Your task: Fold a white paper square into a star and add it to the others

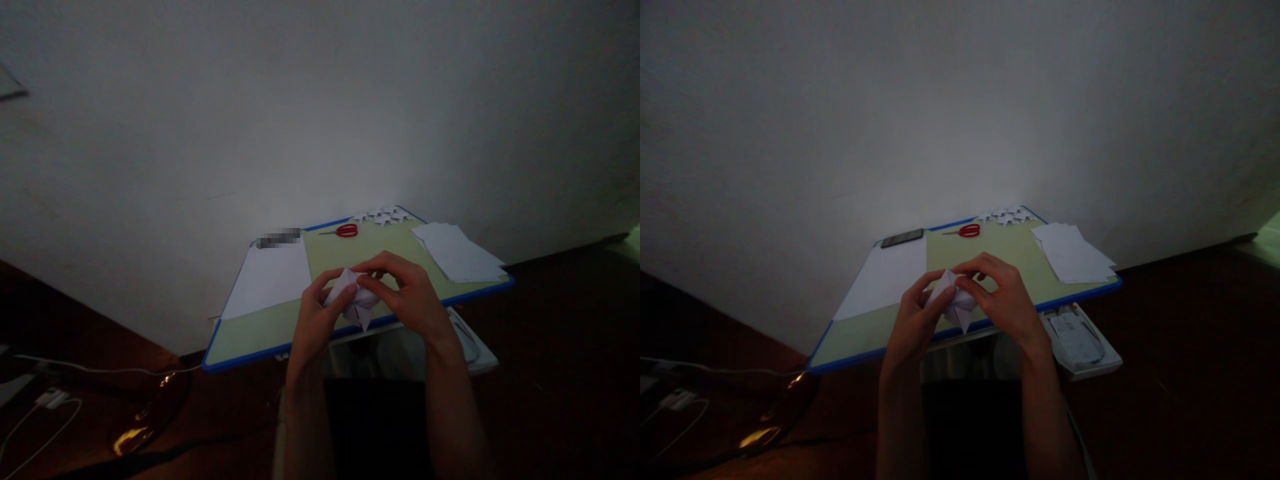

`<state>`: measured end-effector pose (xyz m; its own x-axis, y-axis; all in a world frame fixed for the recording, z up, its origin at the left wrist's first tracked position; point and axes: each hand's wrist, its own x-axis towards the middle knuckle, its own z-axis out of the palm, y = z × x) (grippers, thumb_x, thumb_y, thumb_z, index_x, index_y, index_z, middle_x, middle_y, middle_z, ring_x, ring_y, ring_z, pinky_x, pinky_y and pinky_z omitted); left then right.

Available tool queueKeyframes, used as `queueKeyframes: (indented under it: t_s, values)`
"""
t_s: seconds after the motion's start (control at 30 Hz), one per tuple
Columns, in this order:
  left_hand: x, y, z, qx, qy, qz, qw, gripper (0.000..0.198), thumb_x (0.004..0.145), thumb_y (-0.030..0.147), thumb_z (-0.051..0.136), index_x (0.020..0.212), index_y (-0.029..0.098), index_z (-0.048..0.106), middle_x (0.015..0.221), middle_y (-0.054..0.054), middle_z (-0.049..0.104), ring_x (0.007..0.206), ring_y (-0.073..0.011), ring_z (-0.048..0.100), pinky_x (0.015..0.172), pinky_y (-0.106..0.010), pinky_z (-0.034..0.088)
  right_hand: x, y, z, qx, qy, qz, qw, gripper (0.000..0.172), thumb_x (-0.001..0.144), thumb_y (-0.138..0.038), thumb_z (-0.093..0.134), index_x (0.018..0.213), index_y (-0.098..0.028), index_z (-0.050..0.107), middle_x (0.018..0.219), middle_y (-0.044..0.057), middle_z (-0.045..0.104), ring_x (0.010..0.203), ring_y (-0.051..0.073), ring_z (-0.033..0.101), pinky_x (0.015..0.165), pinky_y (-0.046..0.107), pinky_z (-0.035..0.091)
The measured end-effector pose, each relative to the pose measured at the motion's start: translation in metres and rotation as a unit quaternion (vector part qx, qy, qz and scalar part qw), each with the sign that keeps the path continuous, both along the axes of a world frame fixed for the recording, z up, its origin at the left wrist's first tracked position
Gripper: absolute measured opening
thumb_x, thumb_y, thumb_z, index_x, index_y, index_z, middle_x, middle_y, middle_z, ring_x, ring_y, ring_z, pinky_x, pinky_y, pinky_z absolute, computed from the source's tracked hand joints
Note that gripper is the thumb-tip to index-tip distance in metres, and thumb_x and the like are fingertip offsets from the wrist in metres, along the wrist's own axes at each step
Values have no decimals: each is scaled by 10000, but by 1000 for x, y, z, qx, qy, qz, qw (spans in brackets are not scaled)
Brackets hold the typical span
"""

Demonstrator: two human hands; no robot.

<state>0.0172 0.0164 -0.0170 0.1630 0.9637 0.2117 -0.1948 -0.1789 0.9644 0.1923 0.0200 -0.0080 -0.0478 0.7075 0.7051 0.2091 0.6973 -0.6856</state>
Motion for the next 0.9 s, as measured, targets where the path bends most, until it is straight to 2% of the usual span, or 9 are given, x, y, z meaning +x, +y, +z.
queueKeyframes:
  t_s: [0.4, 0.53, 0.9]
  values:
    - [-1, 3, -4, -5, -18, -6, 1000, 391, 800, 332, 909, 1119, 149, 775, 865, -63, 826, 679, -146, 714, 624, -208, 525, -1, 4, -5, -66, 82, 32, 994, 87, 886, -193, 804, 956, -244, 808, 932, 6, 765, 862, 172, 711, 808, 321, 563]
    - [-1, 1, -3, -5, -24, -10, 1000, 354, 834, 336, 878, 1123, 159, 774, 868, -55, 821, 706, -147, 719, 642, -205, 529, -1, 4, -5, -66, 83, 34, 994, 94, 888, -198, 800, 965, -249, 816, 948, 11, 777, 874, 176, 713, 817, 327, 562]
    - [-2, 1, 1, 18, 12, 2, 1000, 403, 799, 336, 905, 1132, 153, 770, 860, -59, 824, 685, -156, 714, 629, -222, 531, -2, 3, -3, -57, 75, 11, 995, 94, 890, -192, 793, 963, -247, 814, 952, 18, 779, 883, 189, 711, 816, 347, 566]
